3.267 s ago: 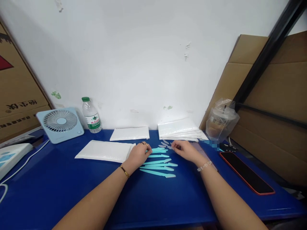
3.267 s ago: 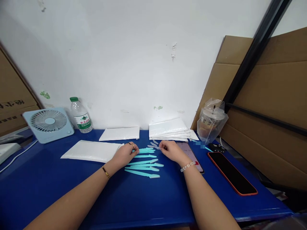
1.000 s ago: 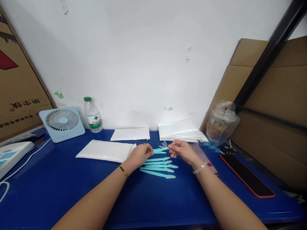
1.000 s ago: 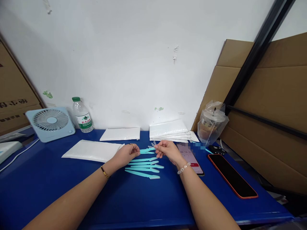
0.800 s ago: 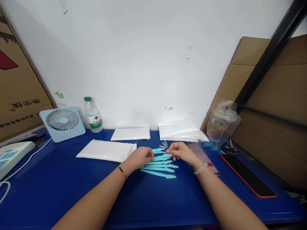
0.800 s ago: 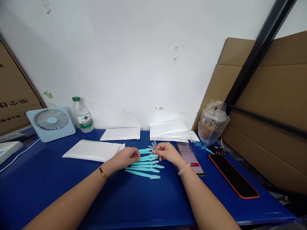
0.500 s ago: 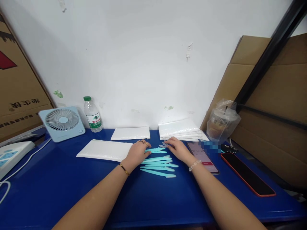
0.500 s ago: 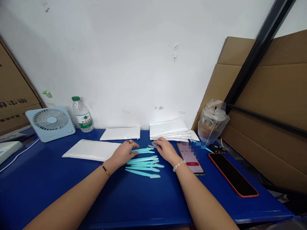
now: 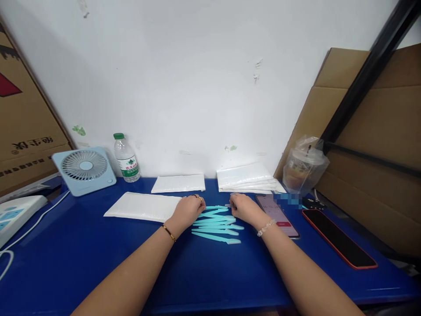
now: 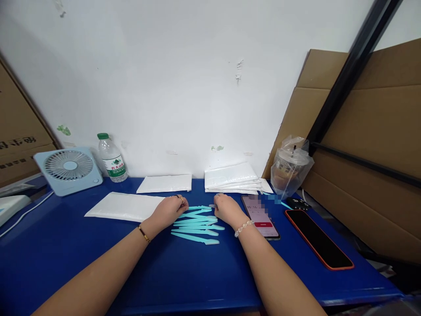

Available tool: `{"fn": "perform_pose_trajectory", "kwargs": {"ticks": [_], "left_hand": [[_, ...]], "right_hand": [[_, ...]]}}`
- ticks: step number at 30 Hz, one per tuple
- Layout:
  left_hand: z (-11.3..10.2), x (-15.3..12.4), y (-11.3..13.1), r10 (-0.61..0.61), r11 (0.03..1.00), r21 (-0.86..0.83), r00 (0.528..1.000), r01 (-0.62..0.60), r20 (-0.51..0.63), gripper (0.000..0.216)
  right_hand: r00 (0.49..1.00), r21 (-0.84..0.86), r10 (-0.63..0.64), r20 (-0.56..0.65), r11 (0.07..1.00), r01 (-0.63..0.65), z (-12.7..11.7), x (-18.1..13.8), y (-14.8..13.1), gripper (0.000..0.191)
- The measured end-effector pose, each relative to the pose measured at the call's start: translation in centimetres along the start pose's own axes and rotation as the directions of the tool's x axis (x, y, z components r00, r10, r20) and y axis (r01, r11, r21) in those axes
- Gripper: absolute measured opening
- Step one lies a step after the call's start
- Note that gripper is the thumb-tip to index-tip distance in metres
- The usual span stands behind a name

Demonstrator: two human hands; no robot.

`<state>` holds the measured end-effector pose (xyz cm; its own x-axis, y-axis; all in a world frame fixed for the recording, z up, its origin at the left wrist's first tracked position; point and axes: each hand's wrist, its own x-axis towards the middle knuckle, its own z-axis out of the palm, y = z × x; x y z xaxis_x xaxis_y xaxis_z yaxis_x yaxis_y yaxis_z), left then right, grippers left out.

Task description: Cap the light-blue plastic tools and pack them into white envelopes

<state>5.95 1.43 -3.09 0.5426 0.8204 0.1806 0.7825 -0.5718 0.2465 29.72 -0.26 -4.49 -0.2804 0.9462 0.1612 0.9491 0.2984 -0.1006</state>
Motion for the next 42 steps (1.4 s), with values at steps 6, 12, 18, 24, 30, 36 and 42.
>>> {"fn": "perform_pose_trajectory", "kwargs": {"ticks": [6,12,18,24,30,36,42], "left_hand": [[-0.2,-0.1,0.1,-0.029,0.993,-0.111,1.000,0.027,-0.013,0.019],[0.1,-0.1,-0.2,-0.063,0.970,-0.236,0.998,0.059,-0.008,0.018],[0.6,0.1,-0.7,-0.073,0.929,-0.363,0.997,0.072,0.010,0.021],[0.5,0.3,-0.7,-0.072,0.902,-0.426,0.997,0.073,0.019,0.023],[0.1,0.0,-0.2,-0.048,0.888,-0.454,0.997,0.070,0.060,0.028],[-0.6,-0.6,1.0,0.031,0.899,-0.433,0.977,0.065,0.211,0.028],[0.0,-0.4,0.8,0.032,0.986,-0.164,0.998,-0.025,0.044,0.017]], "right_hand": [[0.993,0.203,-0.104,-0.055,0.973,0.113,-0.1,-0.2,0.3,0.013],[0.998,0.454,-0.007,-0.066,0.890,0.036,-0.1,-0.4,1.2,0.014],[0.969,0.965,0.231,-0.087,0.262,0.024,-1.3,-0.7,0.8,0.022],[0.971,0.986,0.230,-0.069,0.163,0.032,-1.3,-0.5,-0.4,0.028],[0.994,0.979,0.106,0.029,0.198,-0.050,-1.0,-0.7,-0.9,0.030],[0.985,0.821,0.166,-0.042,0.567,-0.061,-1.2,-0.8,1.7,0.022],[0.987,0.385,0.047,-0.152,0.923,0.015,0.3,-0.3,3.3,0.021]]}}
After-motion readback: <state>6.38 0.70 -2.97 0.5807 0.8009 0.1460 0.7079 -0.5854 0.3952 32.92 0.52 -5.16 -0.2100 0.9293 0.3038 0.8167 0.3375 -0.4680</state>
